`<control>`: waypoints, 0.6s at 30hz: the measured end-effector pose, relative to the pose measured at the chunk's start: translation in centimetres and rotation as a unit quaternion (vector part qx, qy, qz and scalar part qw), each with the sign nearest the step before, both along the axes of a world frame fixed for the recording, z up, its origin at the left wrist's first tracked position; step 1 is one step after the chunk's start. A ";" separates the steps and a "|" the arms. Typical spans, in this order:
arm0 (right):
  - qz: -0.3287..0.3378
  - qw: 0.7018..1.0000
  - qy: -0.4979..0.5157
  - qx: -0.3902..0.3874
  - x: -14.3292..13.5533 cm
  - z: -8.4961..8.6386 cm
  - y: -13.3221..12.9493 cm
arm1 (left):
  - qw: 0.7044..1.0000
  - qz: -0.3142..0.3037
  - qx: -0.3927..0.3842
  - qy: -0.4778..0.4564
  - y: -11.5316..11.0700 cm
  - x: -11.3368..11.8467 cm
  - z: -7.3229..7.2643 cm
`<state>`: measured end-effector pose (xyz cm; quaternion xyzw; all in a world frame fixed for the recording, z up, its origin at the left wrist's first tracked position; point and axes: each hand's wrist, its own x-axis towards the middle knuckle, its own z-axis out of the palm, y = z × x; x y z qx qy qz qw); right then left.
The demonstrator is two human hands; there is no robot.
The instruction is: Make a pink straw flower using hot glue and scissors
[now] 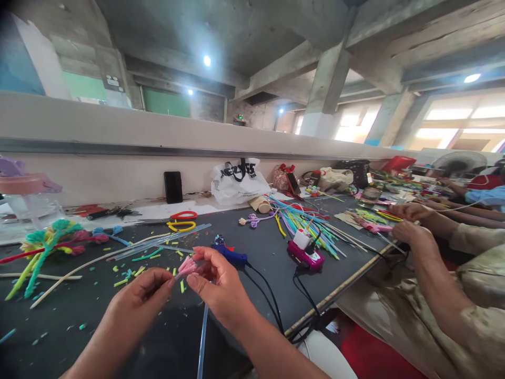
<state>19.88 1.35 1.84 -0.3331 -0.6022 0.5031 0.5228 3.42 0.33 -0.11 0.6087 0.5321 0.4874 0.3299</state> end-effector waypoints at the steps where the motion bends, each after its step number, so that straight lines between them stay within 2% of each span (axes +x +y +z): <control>1: 0.002 1.000 0.003 -0.001 0.0 -0.1 0.1 | 1.000 -0.002 0.005 0.013 0.0 0.0 -0.1; 9: -0.040 0.999 0.009 -0.034 -0.6 -0.6 0.0 | 0.995 -0.007 0.013 0.103 -0.3 0.1 0.0; 18: -0.073 0.997 0.010 -0.020 -1.1 -0.8 -0.1 | 0.985 -0.009 0.053 0.165 -0.8 0.2 0.2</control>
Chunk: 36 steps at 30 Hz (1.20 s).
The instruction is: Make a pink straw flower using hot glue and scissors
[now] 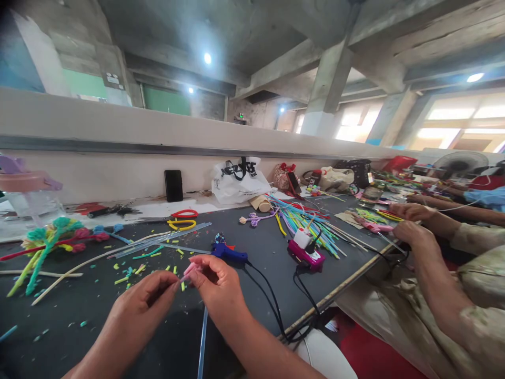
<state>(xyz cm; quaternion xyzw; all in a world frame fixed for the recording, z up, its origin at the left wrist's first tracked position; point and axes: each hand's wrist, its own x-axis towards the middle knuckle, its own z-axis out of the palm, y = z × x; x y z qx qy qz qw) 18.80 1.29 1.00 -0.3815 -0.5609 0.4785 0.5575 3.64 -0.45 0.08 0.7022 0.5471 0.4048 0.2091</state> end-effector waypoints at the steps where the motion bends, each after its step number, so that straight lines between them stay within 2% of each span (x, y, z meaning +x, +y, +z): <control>1: -0.002 1.000 0.001 0.002 -0.1 0.0 0.0 | 1.000 0.000 0.002 0.001 0.0 0.0 0.0; 11: -0.030 0.999 -0.031 0.004 -0.4 -0.2 -0.1 | 1.000 0.001 0.004 0.021 0.0 0.1 -0.1; 23: -0.015 1.000 -0.011 -0.014 -0.7 -0.3 0.0 | 1.000 0.004 -0.008 0.012 0.1 0.1 0.0; 26: -0.001 1.000 -0.010 -0.015 -0.5 -0.2 -0.1 | 1.000 0.012 -0.028 -0.008 0.2 0.1 0.0; 31: 0.061 0.998 0.028 -0.019 0.1 -0.1 -0.3 | 0.995 0.015 -0.071 -0.068 0.6 -0.1 0.1; 36: 0.042 0.999 -0.022 0.008 0.3 0.1 0.0 | 0.978 0.004 -0.125 -0.169 1.0 -0.1 0.2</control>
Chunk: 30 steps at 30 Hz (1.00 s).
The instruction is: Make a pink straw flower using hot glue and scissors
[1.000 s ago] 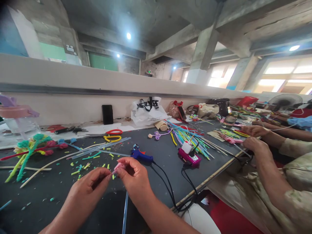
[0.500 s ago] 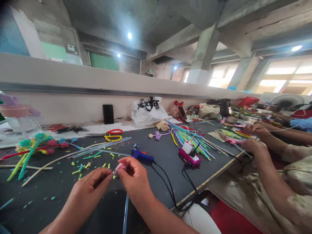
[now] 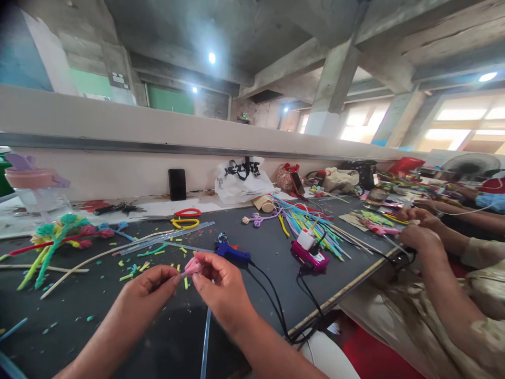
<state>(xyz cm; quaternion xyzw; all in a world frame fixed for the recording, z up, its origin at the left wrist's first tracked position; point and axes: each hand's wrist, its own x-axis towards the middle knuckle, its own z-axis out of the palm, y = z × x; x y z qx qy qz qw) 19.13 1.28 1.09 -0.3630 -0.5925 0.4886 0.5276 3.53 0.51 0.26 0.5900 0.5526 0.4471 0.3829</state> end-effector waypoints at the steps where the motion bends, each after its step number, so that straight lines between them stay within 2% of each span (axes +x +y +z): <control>1: -0.012 1.000 -0.018 0.013 0.0 0.0 0.0 | 1.000 -0.004 -0.003 -0.015 0.0 0.0 0.0; 7: -0.083 0.984 -0.122 0.096 -0.2 -0.2 0.0 | 0.999 -0.009 -0.011 -0.042 0.0 0.1 0.2; 11: -0.103 0.975 -0.151 0.127 -0.2 -0.2 0.1 | 0.999 -0.018 -0.014 -0.048 0.0 0.2 0.3; 23: -0.098 0.980 -0.143 0.102 0.0 -0.1 0.2 | 0.999 -0.015 -0.019 -0.045 -0.1 0.3 0.2; 30: -0.022 0.994 -0.103 0.034 0.3 0.1 0.4 | 0.998 -0.008 -0.024 -0.061 0.3 0.0 -0.1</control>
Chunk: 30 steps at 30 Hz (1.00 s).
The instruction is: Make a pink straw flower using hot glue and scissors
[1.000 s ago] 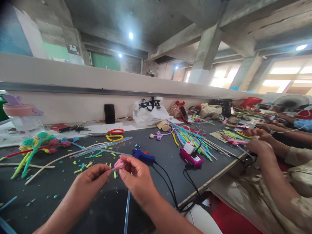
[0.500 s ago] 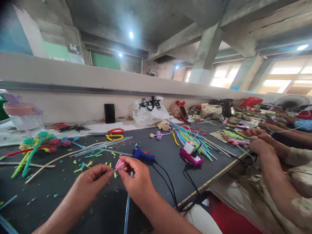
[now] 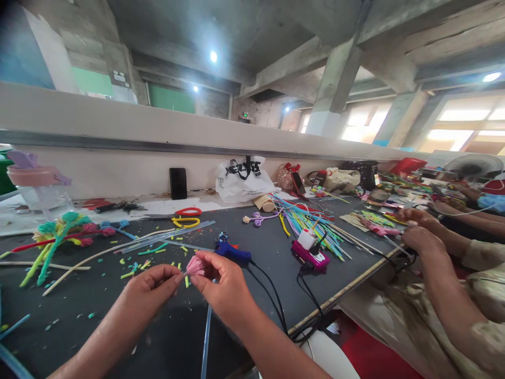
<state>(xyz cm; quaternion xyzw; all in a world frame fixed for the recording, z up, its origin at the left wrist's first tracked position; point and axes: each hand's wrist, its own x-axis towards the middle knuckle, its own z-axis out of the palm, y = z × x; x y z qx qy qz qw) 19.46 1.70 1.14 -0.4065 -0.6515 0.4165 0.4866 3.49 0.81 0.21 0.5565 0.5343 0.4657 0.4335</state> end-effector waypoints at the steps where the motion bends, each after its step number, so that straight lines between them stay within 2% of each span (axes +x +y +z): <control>1: 0.010 1.000 0.008 -0.011 0.0 0.0 0.0 | 1.000 0.003 -0.005 -0.003 0.1 0.0 0.0; 4: 0.037 0.998 0.028 -0.032 0.2 0.1 0.2 | 1.000 0.006 -0.025 -0.011 0.2 -0.1 0.0; 7: 0.034 0.998 0.032 -0.048 0.6 0.5 0.4 | 0.999 0.001 -0.033 -0.024 0.4 -0.2 -0.2; 12: -0.057 0.996 0.036 -0.057 1.4 1.3 0.8 | 0.994 0.004 -0.063 -0.086 0.7 -0.2 -0.7; 15: -0.078 0.994 0.026 -0.069 1.4 1.6 0.6 | 0.984 -0.008 -0.093 -0.149 0.7 -0.2 -0.8; 22: -0.062 0.994 0.034 -0.078 0.7 1.7 -0.4 | 0.954 -0.062 -0.142 -0.257 0.6 -0.5 -0.5; 30: -0.019 0.992 0.035 -0.118 0.0 0.8 -0.4 | 0.920 -0.110 -0.181 -0.330 1.4 -0.9 -1.4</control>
